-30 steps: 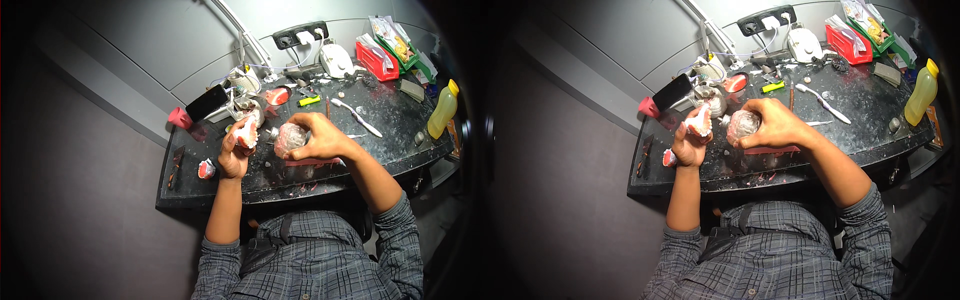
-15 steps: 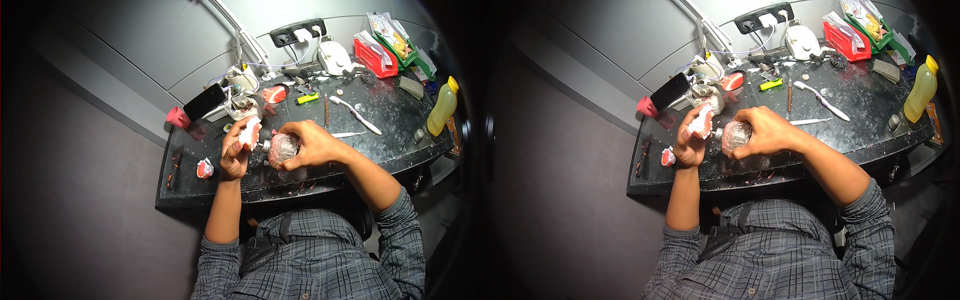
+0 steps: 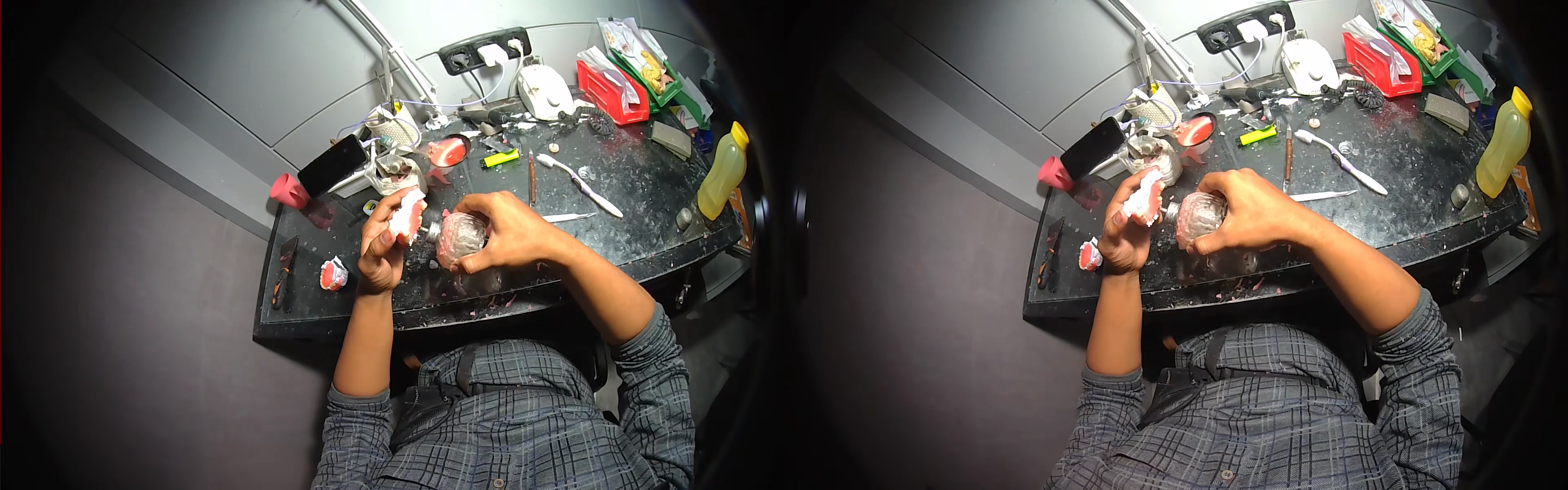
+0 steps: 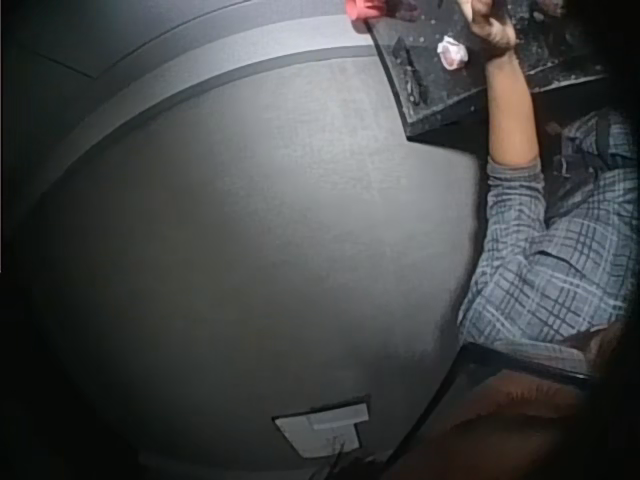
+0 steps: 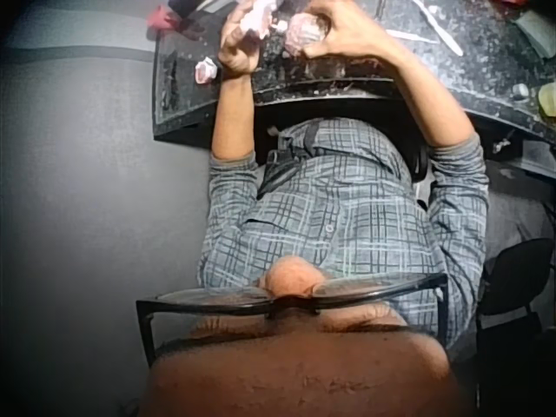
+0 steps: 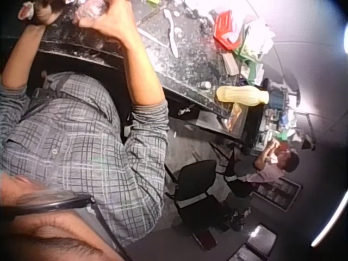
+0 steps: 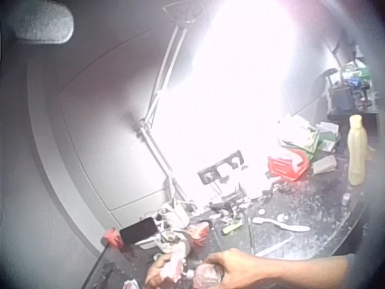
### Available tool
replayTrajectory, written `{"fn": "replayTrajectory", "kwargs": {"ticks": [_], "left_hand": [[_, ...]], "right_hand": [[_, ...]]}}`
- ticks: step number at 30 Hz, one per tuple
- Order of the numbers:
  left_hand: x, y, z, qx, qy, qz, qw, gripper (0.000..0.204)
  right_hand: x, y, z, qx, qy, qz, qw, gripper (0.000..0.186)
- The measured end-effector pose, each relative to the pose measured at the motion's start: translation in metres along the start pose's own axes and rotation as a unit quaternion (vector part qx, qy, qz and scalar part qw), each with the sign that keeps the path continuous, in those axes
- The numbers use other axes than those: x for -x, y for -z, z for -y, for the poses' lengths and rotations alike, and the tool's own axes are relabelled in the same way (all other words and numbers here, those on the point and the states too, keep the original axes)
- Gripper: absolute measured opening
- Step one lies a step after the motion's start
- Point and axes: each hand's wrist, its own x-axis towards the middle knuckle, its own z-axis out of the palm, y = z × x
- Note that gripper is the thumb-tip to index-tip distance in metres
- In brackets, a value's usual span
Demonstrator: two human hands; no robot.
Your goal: The person applies small pieces of red wax to a dental baseplate on a cast using a tool, moves a green bin to hold a paper document, and uses a handheld rotary tool to trim and polish the edges of the dental model.
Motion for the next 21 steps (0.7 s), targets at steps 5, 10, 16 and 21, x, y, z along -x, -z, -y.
{"fn": "replayTrajectory", "kwargs": {"ticks": [5,10,16,21], "left_hand": [[-0.0001,-0.0004,0.0005,-0.002,0.001,-0.004,1.0,0.1],[0.0008,0.0,-0.0001,0.0,0.001,-0.005,1.0,0.101],[-0.0002,0.0001,0.0008,0.002,0.005,-0.002,1.0,0.102],[0.0006,0.0018,0.0018,0.0,0.008,-0.002,1.0,0.101]], "right_hand": [[0.0003,-0.0012,0.0011,-0.009,0.01,-0.005,1.0,0.069],[-0.0007,-0.003,-0.0015,0.001,0.007,0.004,1.0,0.07],[0.0002,0.0008,0.0007,-0.008,-0.007,-0.004,1.0,0.069],[-0.0008,-0.0012,-0.001,-0.009,-0.001,0.012,1.0,0.069]]}}
